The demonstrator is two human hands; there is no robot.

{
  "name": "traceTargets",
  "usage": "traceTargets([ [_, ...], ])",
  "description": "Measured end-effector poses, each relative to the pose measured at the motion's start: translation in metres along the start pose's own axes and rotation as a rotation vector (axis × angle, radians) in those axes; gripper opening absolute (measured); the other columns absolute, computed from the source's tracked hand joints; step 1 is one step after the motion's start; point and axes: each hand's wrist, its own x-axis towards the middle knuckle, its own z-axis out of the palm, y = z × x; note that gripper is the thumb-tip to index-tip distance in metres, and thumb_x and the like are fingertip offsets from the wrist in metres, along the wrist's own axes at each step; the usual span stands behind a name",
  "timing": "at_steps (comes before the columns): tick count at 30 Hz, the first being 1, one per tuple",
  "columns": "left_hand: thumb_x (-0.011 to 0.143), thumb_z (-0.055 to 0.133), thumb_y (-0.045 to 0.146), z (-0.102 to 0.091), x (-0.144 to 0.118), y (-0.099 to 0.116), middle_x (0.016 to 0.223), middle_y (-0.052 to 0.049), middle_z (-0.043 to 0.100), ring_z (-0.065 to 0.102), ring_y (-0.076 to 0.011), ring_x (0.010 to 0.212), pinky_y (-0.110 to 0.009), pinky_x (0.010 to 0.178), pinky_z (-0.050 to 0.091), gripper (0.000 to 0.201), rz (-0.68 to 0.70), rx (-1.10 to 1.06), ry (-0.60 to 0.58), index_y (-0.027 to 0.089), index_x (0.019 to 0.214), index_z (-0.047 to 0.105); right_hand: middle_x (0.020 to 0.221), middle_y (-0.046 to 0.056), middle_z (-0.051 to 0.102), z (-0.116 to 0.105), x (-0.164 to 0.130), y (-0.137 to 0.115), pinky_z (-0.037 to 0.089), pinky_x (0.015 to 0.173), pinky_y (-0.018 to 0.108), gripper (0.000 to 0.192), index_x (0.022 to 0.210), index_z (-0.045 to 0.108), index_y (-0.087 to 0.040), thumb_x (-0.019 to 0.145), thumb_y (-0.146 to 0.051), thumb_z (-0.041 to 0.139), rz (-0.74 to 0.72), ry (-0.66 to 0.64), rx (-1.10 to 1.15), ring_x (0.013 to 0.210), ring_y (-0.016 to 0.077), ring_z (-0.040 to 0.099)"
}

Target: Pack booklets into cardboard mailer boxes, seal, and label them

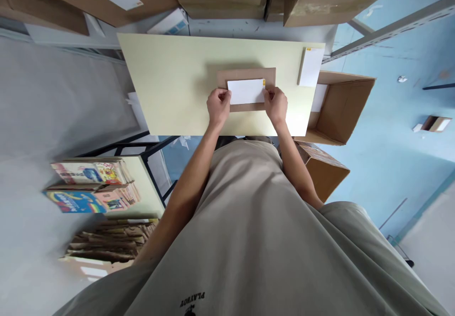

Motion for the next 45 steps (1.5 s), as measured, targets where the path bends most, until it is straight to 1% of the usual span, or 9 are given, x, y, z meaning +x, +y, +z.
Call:
traceTargets([
  [5, 0.100, 0.087, 0.027, 0.002, 0.000, -0.001, 0.089, -0.002, 0.072, 0.070, -0.0244, 0.100, -0.036, 0.103, 0.058, 0.023, -0.041, -0.030, -0.009, 0.028, 0.087, 0.069, 0.116, 0.017, 0.082, 0.000, 0.003, -0.004, 0.061, 0.113, 0.060, 0.026, 0.108, 0.072, -0.024, 0.119, -0.046, 0.063, 0.074, -0.011, -0.014, 0.112, 0.0353, 0.075],
  [9, 0.101, 0.087, 0.022, 0.003, 0.000, 0.001, 0.084, -0.001, 0.070, 0.071, -0.0240, 0.098, -0.035, 0.101, 0.057, 0.025, -0.025, -0.014, 0.028, 0.027, 0.085, 0.069, 0.118, 0.017, 0.082, 0.005, 0.007, 0.003, 0.061, 0.113, 0.059, 0.020, 0.110, 0.073, -0.024, 0.119, -0.039, 0.063, 0.071, -0.018, -0.070, 0.115, 0.0361, 0.075],
  [13, 0.102, 0.088, 0.025, 0.003, 0.002, -0.003, 0.087, -0.002, 0.072, 0.072, -0.0240, 0.097, -0.034, 0.098, 0.056, 0.023, 0.012, 0.014, 0.008, 0.026, 0.088, 0.069, 0.119, 0.018, 0.082, 0.009, 0.010, 0.009, 0.061, 0.113, 0.059, 0.024, 0.114, 0.075, -0.024, 0.121, -0.043, 0.062, 0.062, -0.032, -0.112, 0.119, 0.0371, 0.075],
  [19, 0.108, 0.080, 0.030, 0.005, 0.006, -0.014, 0.094, -0.004, 0.078, 0.075, -0.0240, 0.096, -0.037, 0.099, 0.060, 0.018, 0.022, 0.161, 0.029, 0.026, 0.093, 0.070, 0.126, 0.019, 0.083, 0.011, 0.010, 0.009, 0.061, 0.115, 0.060, 0.033, 0.122, 0.076, -0.022, 0.124, -0.044, 0.051, 0.036, -0.040, -0.197, 0.120, 0.0372, 0.076],
  [23, 0.108, 0.081, 0.036, 0.006, 0.009, -0.020, 0.094, -0.005, 0.079, 0.076, -0.0237, 0.095, -0.038, 0.099, 0.062, 0.019, 0.048, 0.161, 0.033, 0.026, 0.094, 0.071, 0.128, 0.021, 0.082, 0.014, 0.010, 0.009, 0.061, 0.115, 0.062, 0.039, 0.126, 0.078, -0.021, 0.125, -0.044, 0.046, 0.038, -0.035, -0.234, 0.122, 0.0383, 0.076],
  [35, 0.108, 0.082, 0.039, 0.005, 0.015, -0.030, 0.094, -0.004, 0.079, 0.076, -0.0231, 0.095, -0.037, 0.098, 0.062, 0.021, 0.071, 0.174, 0.016, 0.025, 0.095, 0.074, 0.117, 0.019, 0.080, 0.015, 0.011, 0.017, 0.063, 0.104, 0.058, 0.055, 0.137, 0.073, -0.019, 0.128, -0.055, 0.032, -0.046, -0.027, -0.253, 0.115, 0.0371, 0.075],
  [38, 0.109, 0.081, 0.038, 0.004, 0.016, -0.033, 0.096, -0.005, 0.080, 0.076, -0.0232, 0.096, -0.037, 0.098, 0.062, 0.020, 0.079, 0.186, 0.008, 0.025, 0.096, 0.074, 0.120, 0.019, 0.079, 0.011, 0.006, 0.014, 0.062, 0.101, 0.056, 0.055, 0.147, 0.069, -0.020, 0.129, -0.052, 0.028, -0.056, -0.040, -0.315, 0.114, 0.0366, 0.074],
  [41, 0.109, 0.080, 0.036, 0.004, 0.016, -0.034, 0.097, -0.005, 0.080, 0.076, -0.0230, 0.095, -0.037, 0.097, 0.061, 0.017, 0.085, 0.187, 0.009, 0.025, 0.097, 0.074, 0.127, 0.018, 0.078, 0.009, -0.004, 0.010, 0.062, 0.099, 0.052, 0.056, 0.154, 0.066, -0.024, 0.129, -0.051, 0.024, -0.154, -0.038, -0.373, 0.116, 0.0362, 0.074],
  [45, 0.110, 0.079, 0.034, 0.004, 0.015, -0.032, 0.097, -0.005, 0.080, 0.077, -0.0233, 0.095, -0.037, 0.096, 0.061, 0.016, 0.086, 0.191, 0.003, 0.025, 0.097, 0.075, 0.142, 0.019, 0.076, 0.011, -0.024, 0.004, 0.062, 0.101, 0.051, 0.047, 0.156, 0.066, -0.025, 0.127, -0.042, 0.033, -0.240, -0.091, -0.436, 0.120, 0.0361, 0.075],
])
